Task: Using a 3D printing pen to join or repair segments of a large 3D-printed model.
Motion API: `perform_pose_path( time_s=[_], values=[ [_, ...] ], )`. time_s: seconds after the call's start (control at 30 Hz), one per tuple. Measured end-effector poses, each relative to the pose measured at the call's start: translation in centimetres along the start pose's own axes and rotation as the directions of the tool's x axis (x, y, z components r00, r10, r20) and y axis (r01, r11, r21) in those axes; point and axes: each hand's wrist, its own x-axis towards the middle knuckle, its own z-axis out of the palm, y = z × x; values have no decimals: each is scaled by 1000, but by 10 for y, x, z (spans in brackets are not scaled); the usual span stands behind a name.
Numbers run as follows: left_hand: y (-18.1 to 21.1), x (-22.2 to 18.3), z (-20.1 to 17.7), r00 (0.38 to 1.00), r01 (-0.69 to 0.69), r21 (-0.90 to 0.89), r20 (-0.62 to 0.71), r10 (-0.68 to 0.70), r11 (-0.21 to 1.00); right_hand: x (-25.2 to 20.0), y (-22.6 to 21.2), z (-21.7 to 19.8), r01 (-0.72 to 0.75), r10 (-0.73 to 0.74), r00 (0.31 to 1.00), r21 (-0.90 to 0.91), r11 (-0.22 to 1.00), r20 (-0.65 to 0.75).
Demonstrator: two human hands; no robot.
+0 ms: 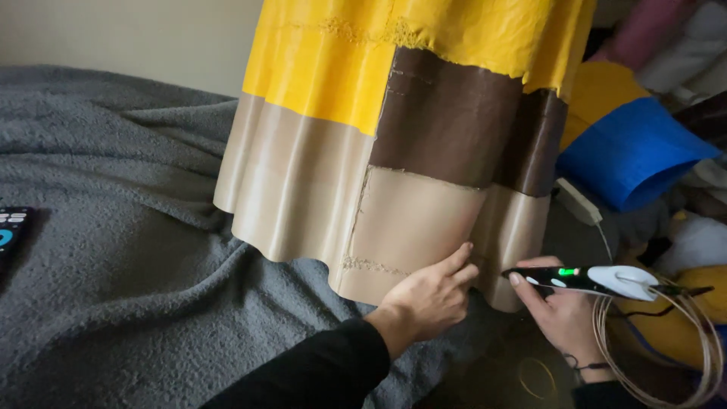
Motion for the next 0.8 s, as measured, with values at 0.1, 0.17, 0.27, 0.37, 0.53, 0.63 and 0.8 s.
perform_pose_path(
  time_s=[0.1,0.17,0.27,0.37,0.53,0.63,0.8],
  values=[
    [-2,4,8,1000,-6,-4,-18,6,1000,1,15,12,155,-142,982,102,983,-127],
    [3,9,10,999,-31,0,22,31,1000,-5,32,23,142,-107,982,227,964,-157],
    [9,10,15,999,-24,5,21,24,1000,-9,27,24,187,-139,971,252,950,-194],
    [15,17,16,998,-7,49,61,4,999,-11,30,28,209,-156,962,236,949,-224],
    [23,21,16,997,75,106,-20,-74,992,-13,38,31,146,-80,977,346,927,-198],
    [23,20,18,996,91,41,13,-92,995,-13,35,32,154,-87,976,353,923,-199],
    [20,25,17,995,96,-3,0,-96,995,-14,25,31,188,-106,965,357,915,-238]
  ],
)
